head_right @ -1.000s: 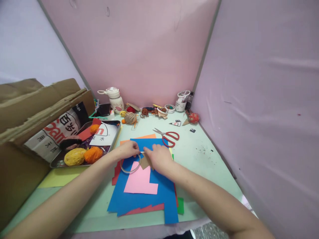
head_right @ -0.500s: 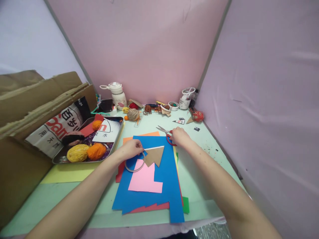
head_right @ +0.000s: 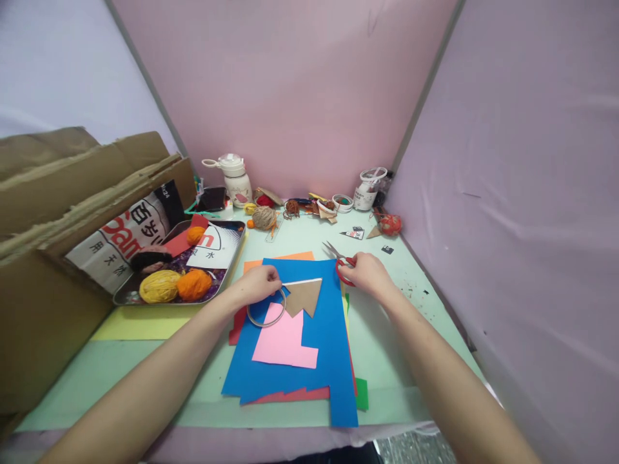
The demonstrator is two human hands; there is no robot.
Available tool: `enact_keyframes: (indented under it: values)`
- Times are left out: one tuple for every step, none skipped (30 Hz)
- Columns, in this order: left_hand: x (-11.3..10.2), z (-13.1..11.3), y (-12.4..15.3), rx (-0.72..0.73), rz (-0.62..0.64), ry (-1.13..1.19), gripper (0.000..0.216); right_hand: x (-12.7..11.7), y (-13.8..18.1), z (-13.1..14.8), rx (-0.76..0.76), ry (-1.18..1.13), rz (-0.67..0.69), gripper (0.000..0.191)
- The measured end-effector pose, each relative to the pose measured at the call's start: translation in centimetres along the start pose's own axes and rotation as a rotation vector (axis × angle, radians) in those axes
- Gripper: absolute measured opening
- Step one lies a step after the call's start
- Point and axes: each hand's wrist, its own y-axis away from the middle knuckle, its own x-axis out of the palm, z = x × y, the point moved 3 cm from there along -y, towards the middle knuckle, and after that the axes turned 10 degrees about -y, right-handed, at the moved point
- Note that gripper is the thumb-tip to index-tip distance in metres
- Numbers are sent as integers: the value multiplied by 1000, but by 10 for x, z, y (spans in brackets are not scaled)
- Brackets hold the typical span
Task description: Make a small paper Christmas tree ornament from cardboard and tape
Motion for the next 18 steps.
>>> enact_keyframes:
  values:
    - [0,0,0,3,2,0,11,0,4,-2,2,-28,18,40]
    - [0,0,0,7,5,0,10,0,8,-4,0,-50,36,39]
    - [0,0,-1,10,6,0,10,0,12,-6,-2,-65,48,36]
    - [1,0,-1,12,8,0,10,-1,16,-7,-3,-73,52,34]
    - [1,1,-2,14,10,0,9,-2,21,-8,2,-73,45,32]
    - [1,1,-2,15,12,1,9,-4,26,-8,8,-69,18,31]
    - [1,1,-2,16,13,2,10,-6,32,-7,6,-70,-26,31]
    - [1,1,-2,17,15,3,10,-8,39,-4,-11,-76,-73,33]
    - [1,0,-1,17,16,5,10,-9,46,-1,-53,-87,-126,35]
    - [0,0,-1,18,17,6,10,-9,54,5,-124,-102,-158,37]
    - [0,0,-1,17,17,7,11,-7,62,11,-212,-105,-158,37]
    - [0,0,-1,16,18,9,11,-4,70,17,-298,-90,-135,36]
    - [0,-1,-1,14,20,11,11,0,77,23,-362,-62,-108,34]
    - [0,-1,-1,11,22,13,11,4,82,28,-402,-32,-90,33]
    - [0,-1,-1,9,23,14,12,7,86,32,-428,-1,-79,31]
    - [0,-1,-2,8,24,15,12,9,88,36,-442,27,-74,30]
    - [1,0,-2,8,24,16,12,11,88,39,-453,51,-72,29]
    - [1,0,-3,8,22,15,12,13,87,42,-463,74,-68,29]
